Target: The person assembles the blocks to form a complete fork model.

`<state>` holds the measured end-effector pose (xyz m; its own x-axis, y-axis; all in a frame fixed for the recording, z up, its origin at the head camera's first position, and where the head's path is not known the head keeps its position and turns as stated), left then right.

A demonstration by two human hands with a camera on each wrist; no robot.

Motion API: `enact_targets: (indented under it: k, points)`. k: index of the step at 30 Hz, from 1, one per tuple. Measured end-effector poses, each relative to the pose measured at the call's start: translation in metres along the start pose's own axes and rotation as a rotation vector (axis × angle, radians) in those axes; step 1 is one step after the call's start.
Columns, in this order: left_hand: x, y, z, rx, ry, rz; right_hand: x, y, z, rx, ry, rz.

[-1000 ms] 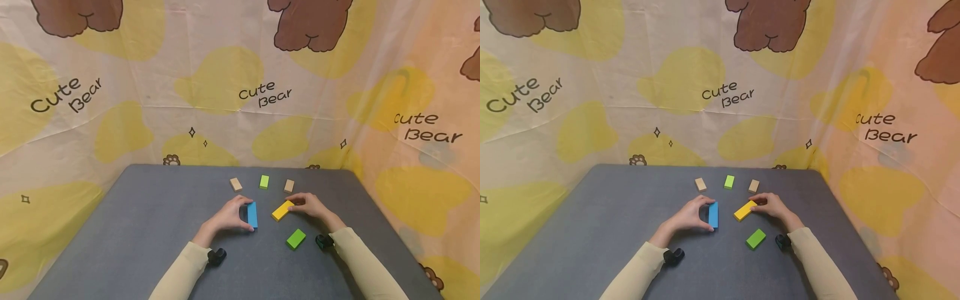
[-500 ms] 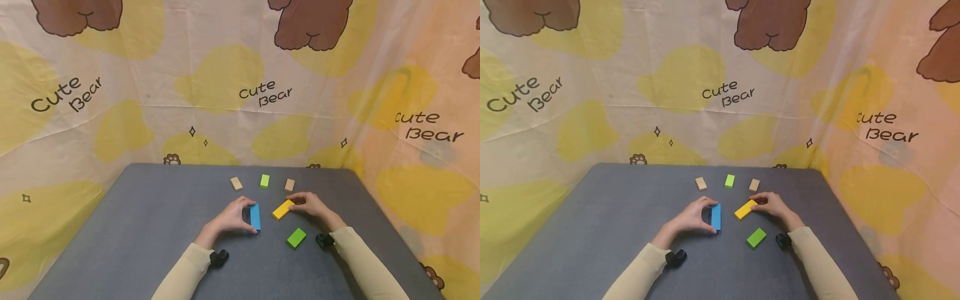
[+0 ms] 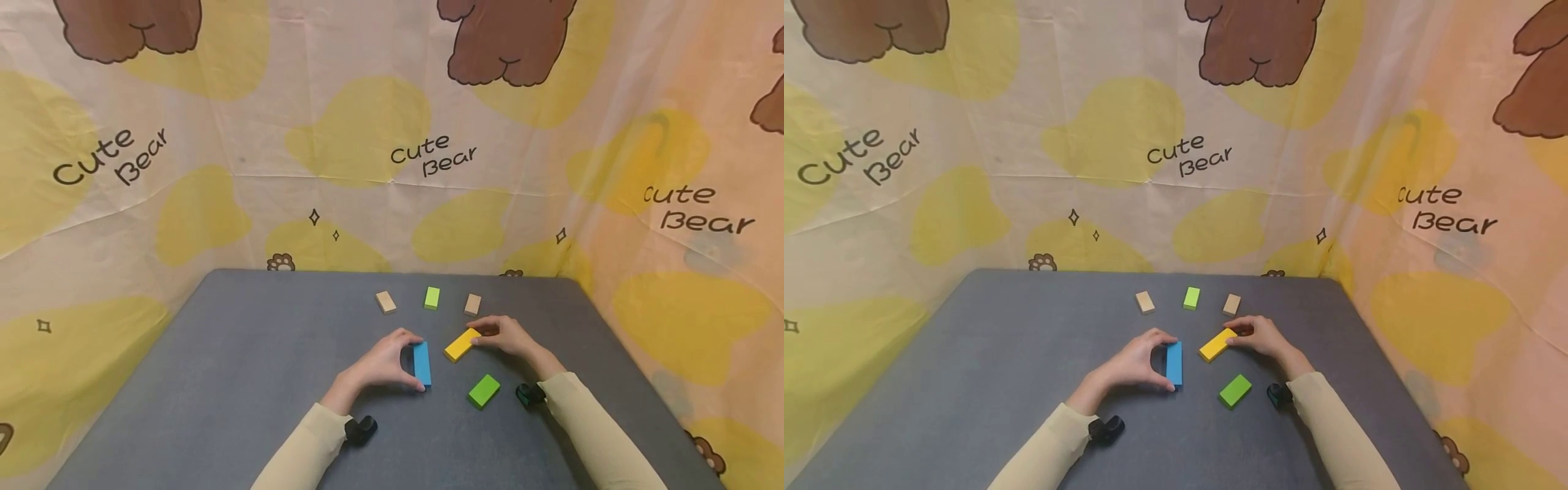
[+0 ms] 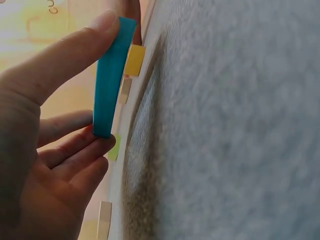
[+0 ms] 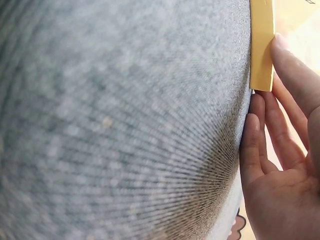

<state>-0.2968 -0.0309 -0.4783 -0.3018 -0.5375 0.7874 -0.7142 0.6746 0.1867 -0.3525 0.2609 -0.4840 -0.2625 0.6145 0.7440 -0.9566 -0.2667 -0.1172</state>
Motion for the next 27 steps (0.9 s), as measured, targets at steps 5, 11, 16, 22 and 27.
enact_targets:
  k: [5,11,16,22,27]
  points:
    - [-0.004,0.001,-0.001,-0.013,0.017,0.003,0.0,-0.001,0.001,-0.001,0.0,-0.006]
    - [-0.006,0.0,-0.003,-0.015,0.017,0.015,0.0,-0.001,0.0,-0.015,0.001,-0.007]
    - [-0.009,0.0,-0.005,-0.004,0.011,0.023,-0.001,0.0,-0.001,-0.027,0.003,-0.01]
    - [-0.013,0.0,-0.006,-0.004,0.023,0.035,-0.003,-0.001,-0.002,-0.027,0.004,-0.014]
    - [-0.014,0.001,-0.008,0.004,0.014,0.051,-0.002,0.0,-0.002,-0.025,0.006,-0.014]
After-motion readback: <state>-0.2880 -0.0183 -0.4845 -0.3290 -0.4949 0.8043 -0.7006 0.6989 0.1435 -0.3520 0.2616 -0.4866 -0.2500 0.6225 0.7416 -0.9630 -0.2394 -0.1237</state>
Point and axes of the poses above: each hand's wrist, its own y-axis towards the middle knuckle, its own x-axis out of the back of the hand, z = x × y, the point moved 3 cm from there along y, towards the middle knuckle, and after that the axes turned 9 degrees about -x, right-handed, at the moved point
